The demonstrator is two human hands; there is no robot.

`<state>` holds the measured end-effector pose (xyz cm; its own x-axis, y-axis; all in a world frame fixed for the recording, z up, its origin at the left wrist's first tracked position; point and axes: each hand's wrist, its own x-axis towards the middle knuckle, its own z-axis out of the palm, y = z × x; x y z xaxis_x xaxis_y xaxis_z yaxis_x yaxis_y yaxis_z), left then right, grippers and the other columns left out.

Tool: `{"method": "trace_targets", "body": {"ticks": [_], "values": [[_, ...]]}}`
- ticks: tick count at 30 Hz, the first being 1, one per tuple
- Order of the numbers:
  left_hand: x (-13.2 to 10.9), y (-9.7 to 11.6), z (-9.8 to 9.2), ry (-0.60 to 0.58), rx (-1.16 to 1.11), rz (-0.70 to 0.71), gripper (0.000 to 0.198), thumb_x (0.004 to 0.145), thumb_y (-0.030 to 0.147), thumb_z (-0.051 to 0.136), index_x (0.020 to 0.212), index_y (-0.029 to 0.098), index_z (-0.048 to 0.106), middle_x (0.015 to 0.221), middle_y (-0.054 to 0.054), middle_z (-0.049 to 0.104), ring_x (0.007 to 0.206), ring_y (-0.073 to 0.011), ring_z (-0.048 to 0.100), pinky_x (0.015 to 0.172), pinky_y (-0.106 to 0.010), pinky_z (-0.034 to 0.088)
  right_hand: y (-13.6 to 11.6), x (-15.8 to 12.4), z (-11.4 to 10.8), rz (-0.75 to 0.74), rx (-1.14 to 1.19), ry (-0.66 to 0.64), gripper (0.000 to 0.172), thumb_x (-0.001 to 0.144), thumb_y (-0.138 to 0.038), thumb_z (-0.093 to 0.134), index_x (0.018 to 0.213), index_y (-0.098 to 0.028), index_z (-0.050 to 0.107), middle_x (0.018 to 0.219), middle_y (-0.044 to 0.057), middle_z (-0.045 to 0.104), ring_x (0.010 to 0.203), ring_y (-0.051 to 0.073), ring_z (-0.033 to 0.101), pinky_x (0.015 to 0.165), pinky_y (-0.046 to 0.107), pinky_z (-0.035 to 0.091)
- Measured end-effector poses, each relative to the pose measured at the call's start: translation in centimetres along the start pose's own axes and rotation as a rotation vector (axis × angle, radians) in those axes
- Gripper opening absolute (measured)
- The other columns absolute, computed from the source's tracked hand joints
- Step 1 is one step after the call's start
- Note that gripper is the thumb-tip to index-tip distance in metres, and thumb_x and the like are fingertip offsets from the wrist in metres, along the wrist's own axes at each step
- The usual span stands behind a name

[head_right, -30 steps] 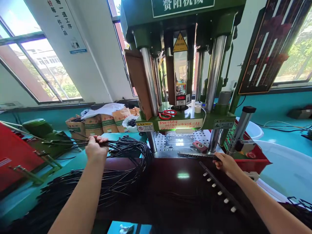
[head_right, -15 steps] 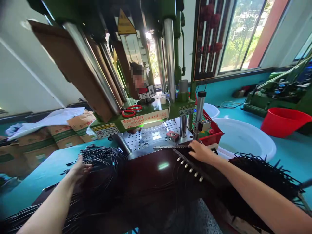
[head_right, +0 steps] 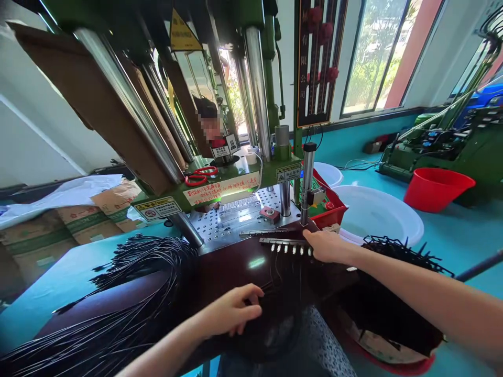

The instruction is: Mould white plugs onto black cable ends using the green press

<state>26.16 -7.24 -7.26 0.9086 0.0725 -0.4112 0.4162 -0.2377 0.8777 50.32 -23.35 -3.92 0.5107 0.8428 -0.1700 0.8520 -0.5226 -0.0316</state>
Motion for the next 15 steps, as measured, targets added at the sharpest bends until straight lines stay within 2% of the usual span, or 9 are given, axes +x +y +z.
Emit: {"method": "trace_targets", "body": {"ticks": [3, 6, 8, 10, 13, 15], "values": [[1.9, -0.8, 2.5, 0.078, -0.108, 0.008, 0.043, 0.072, 0.038, 0.053, 0.107, 0.015, 0.047, 0.091, -0.004, 0.054, 0.035, -0.002, 0.045, 0.027, -0.016, 0.028, -0.2, 2.9, -0.9, 0.039, 0.02, 0.098, 0.03, 0.065, -0.006, 0.043, 0.092, -0.018, 0.051, 0.074, 0.009, 0.062, 0.072, 0.027, 0.059, 0.053, 0.028, 0.027], [2.9, -0.3, 2.6, 0.188, -0.257, 0.024, 0.051, 0.07, 0.044, 0.057, 0.107, 0.013, 0.042, 0.099, -0.008, 0.053, 0.032, -0.0011, 0.044, 0.026, -0.017, 0.027, -0.7, 6.1, -1.7, 0.035, 0.077, 0.183, 0.026, 0.065, -0.008, 0.043, 0.087, -0.019, 0.052, 0.073, 0.006, 0.061, 0.073, 0.025, 0.057, 0.054, 0.027, 0.027], [3.6, 0.3, 2.1, 0.205, -0.41, 0.023, 0.057, 0.066, 0.049, 0.06, 0.107, 0.014, 0.04, 0.102, -0.009, 0.053, 0.03, -0.001, 0.043, 0.025, -0.018, 0.025, -1.2, 8.3, -2.3, -0.005, 0.136, 0.223, 0.025, 0.065, -0.008, 0.045, 0.085, -0.02, 0.054, 0.074, 0.003, 0.061, 0.074, 0.021, 0.056, 0.056, 0.026, 0.029], [4.7, 1.0, 1.2, 0.145, -0.594, 0.022, 0.058, 0.064, 0.053, 0.061, 0.104, 0.016, 0.04, 0.099, -0.007, 0.056, 0.029, -0.0012, 0.042, 0.026, -0.018, 0.022, -2.0, 10.8, -2.9, -0.062, 0.199, 0.245, 0.022, 0.067, -0.008, 0.047, 0.084, -0.02, 0.055, 0.076, 0.001, 0.061, 0.076, 0.019, 0.056, 0.059, 0.025, 0.032], [7.0, 1.8, -0.6, 0.066, -0.786, 0.013, 0.052, 0.066, 0.057, 0.058, 0.097, 0.017, 0.046, 0.082, -0.002, 0.06, 0.027, -0.0011, 0.037, 0.028, -0.017, 0.019, -3.5, 14.7, -3.6, -0.129, 0.296, 0.243, 0.01, 0.073, -0.013, 0.055, 0.081, -0.018, 0.059, 0.077, 0.001, 0.061, 0.079, 0.018, 0.055, 0.066, 0.026, 0.038], [8.6, 2.3, -2.0, 0.096, -0.831, 0.003, 0.043, 0.069, 0.053, 0.057, 0.089, 0.016, 0.049, 0.068, 0.0, 0.059, 0.026, -0.0009, 0.033, 0.03, -0.016, 0.018, -4.6, 17.3, -3.9, -0.131, 0.37, 0.239, 0.006, 0.078, -0.02, 0.058, 0.082, -0.015, 0.06, 0.082, 0.002, 0.061, 0.08, 0.017, 0.056, 0.071, 0.03, 0.042]]}}
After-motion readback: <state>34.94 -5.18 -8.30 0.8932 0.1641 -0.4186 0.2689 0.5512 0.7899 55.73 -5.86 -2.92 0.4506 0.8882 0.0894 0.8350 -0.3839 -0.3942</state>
